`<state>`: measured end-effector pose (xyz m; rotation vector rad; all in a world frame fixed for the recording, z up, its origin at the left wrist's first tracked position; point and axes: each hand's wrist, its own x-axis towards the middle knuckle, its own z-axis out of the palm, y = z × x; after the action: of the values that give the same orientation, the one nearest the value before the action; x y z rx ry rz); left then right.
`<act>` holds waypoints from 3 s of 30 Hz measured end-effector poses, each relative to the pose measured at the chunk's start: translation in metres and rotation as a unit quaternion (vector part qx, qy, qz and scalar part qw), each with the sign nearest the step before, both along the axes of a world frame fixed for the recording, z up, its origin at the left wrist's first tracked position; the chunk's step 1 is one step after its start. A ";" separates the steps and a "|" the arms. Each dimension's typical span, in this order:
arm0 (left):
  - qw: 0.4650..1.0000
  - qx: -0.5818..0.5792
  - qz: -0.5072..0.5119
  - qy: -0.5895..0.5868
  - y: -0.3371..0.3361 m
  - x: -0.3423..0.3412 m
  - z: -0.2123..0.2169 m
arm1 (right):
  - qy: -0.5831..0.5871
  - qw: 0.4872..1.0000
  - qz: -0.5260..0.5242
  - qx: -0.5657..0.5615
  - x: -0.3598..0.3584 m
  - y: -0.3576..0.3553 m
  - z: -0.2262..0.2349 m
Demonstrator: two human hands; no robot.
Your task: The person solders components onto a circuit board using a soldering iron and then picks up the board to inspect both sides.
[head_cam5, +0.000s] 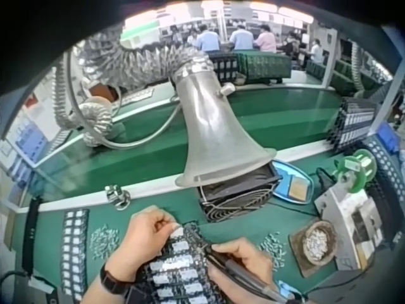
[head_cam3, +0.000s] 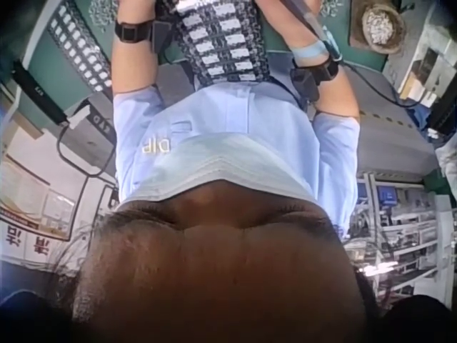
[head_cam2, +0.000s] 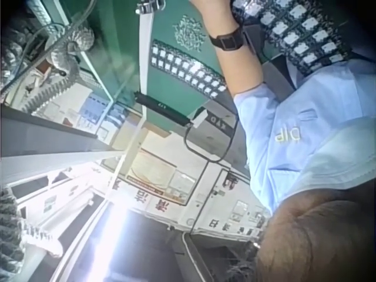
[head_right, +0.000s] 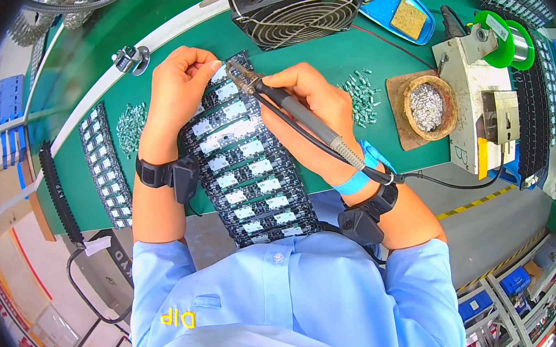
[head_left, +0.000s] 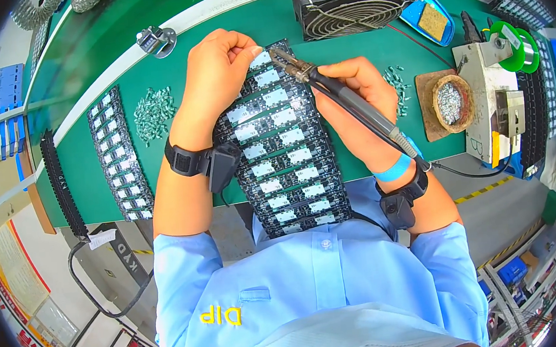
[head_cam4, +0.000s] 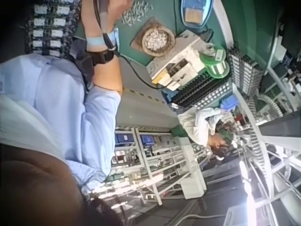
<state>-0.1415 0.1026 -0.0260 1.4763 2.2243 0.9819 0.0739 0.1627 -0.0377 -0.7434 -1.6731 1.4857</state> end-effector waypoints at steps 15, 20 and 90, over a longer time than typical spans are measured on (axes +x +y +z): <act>1.000 -0.026 0.001 -0.002 0.000 -0.002 0.000 | -0.064 0.996 0.053 0.022 -0.001 0.001 0.011; 1.000 -0.023 0.004 -0.005 0.001 0.001 0.001 | 0.010 1.000 0.017 -0.014 0.003 -0.001 0.006; 0.899 0.171 -0.008 -0.403 -0.185 0.005 0.092 | 0.114 0.977 0.158 -0.088 0.119 -0.087 -0.003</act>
<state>-0.1361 -0.0828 0.0665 0.9165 1.4788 1.6629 0.1925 0.0761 -0.0411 -0.3891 -1.5479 1.8841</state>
